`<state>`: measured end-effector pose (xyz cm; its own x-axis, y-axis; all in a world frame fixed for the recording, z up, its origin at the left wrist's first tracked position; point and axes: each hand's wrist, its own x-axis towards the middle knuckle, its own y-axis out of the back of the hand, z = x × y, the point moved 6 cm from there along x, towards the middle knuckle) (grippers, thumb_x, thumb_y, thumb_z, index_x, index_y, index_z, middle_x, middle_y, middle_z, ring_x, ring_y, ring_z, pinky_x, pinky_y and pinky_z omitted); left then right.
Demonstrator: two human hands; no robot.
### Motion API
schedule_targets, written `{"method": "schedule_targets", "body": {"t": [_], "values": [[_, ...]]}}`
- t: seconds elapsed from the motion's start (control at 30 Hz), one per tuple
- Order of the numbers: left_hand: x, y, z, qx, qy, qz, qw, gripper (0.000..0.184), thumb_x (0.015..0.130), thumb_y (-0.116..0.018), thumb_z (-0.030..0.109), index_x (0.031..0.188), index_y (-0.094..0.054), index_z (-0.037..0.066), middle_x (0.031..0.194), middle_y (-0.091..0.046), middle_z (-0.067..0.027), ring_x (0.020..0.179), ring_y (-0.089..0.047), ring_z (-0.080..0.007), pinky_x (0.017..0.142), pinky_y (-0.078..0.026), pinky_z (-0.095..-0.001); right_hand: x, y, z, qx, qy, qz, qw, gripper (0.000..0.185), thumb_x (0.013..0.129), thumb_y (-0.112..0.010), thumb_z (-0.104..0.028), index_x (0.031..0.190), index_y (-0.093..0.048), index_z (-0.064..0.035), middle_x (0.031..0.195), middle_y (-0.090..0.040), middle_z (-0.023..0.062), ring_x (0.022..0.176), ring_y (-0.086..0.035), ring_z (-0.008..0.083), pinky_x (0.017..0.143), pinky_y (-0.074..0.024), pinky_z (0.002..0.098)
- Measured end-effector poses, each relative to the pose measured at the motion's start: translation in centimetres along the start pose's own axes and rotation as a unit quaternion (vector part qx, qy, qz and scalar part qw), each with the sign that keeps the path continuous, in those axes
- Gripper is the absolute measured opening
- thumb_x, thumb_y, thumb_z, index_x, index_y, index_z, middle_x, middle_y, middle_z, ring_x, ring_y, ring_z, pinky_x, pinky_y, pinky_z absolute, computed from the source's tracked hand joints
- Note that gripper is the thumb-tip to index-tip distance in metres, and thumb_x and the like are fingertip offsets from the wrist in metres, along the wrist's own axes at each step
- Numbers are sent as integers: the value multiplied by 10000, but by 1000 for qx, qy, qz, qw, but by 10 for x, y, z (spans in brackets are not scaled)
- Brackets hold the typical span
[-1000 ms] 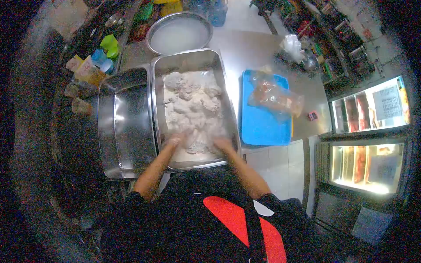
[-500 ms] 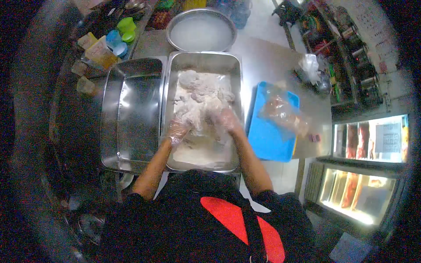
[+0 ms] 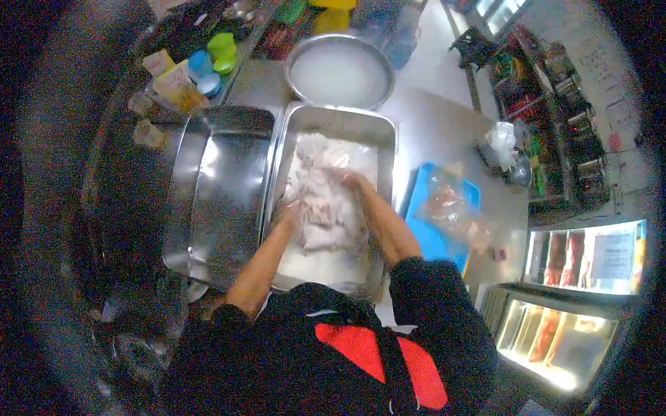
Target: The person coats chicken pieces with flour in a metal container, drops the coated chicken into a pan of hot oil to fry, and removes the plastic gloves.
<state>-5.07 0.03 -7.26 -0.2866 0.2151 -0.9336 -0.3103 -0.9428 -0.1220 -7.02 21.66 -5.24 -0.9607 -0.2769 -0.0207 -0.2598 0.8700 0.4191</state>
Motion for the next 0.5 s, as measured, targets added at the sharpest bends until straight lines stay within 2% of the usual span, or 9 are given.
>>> {"method": "schedule_targets", "body": {"t": [0.03, 0.07, 0.13, 0.17, 0.23, 0.27, 0.33, 0.4, 0.5], "values": [[2, -3, 11, 14, -57, -8, 998, 496, 844, -560, 315, 1241, -477, 30, 1223, -518, -110, 1120, -485, -206, 972, -360, -345, -1, -5, -14, -18, -35, -21, 999, 469, 874, -442, -107, 1338, -373, -85, 1091, -568, 127, 1000, -547, 222, 888, -435, 356], [-7, -3, 4, 85, -225, 8, 971, 545, 850, -536, 389, 1271, -458, 53, 1237, -508, -104, 1145, -466, -215, 991, -340, -364, -8, -16, -25, -31, -73, -45, 996, 494, 866, -445, -86, 1352, -354, -96, 1089, -565, 133, 991, -553, 214, 866, -455, 359], [-4, -20, -11, -59, -391, -158, 905, 541, 869, -501, 426, 1283, -454, 81, 1243, -505, -96, 1168, -452, -225, 1021, -311, -379, -33, -24, -39, -57, -131, -40, 989, 500, 855, -454, -81, 1346, -362, -102, 1098, -560, 149, 962, -565, 211, 810, -488, 365], [33, -24, -24, -81, -360, -238, 898, 484, 884, -489, 350, 1255, -451, 42, 1171, -534, -99, 1056, -503, -188, 883, -377, -325, -51, -21, -45, -74, -151, -12, 986, 480, 853, -460, -98, 1327, -389, -97, 1108, -558, 158, 941, -572, 214, 776, -499, 368], [20, -33, -18, -32, -343, -249, 905, 479, 865, -513, 318, 1250, -453, 39, 1161, -543, -108, 1042, -518, -198, 889, -393, -336, -87, -29, -52, -165, -226, -17, 960, 445, 860, -456, -215, 1285, -442, -80, 1172, -518, 191, 1008, -525, 268, 828, -449, 395], [7, -34, -16, -3, -343, -238, 909, 478, 856, -525, 302, 1248, -454, 38, 1156, -548, -112, 1034, -525, -202, 891, -401, -341, -109, -46, -54, -236, -279, -53, 930, 463, 871, -447, -316, 1261, -469, -69, 1225, -480, 214, 1095, -471, 318, 913, -387, 419], [-19, -36, -15, 47, -363, -213, 906, 478, 837, -550, 270, 1243, -455, 35, 1146, -557, -121, 1020, -540, -211, 896, -418, -351, -137, -74, -86, -378, -252, -38, 890, 477, 881, -438, -395, 1221, -509, -68, 1240, -470, 231, 1142, -448, 365, 977, -342, 448], [-46, -37, -17, 105, -392, -186, 895, 482, 819, -574, 238, 1238, -457, 32, 1136, -567, -130, 1005, -554, -220, 901, -434, -362, -149, -92, -137, -515, -91, 68, 850, 416, 881, -439, -352, 1186, -537, -87, 1164, -528, 219, 1062, -508, 362, 935, -375, 459], [-84, -38, -25, 283, -422, -129, 851, 470, 826, -557, 206, 1248, -443, 34, 1124, -577, -142, 988, -569, -222, 913, -445, -376, -162, -81, -136, -499, -59, 188, 844, 385, 821, -490, -196, 1175, -539, -52, 1156, -551, 185, 918, -576, 302, 829, -458, 413]]}}
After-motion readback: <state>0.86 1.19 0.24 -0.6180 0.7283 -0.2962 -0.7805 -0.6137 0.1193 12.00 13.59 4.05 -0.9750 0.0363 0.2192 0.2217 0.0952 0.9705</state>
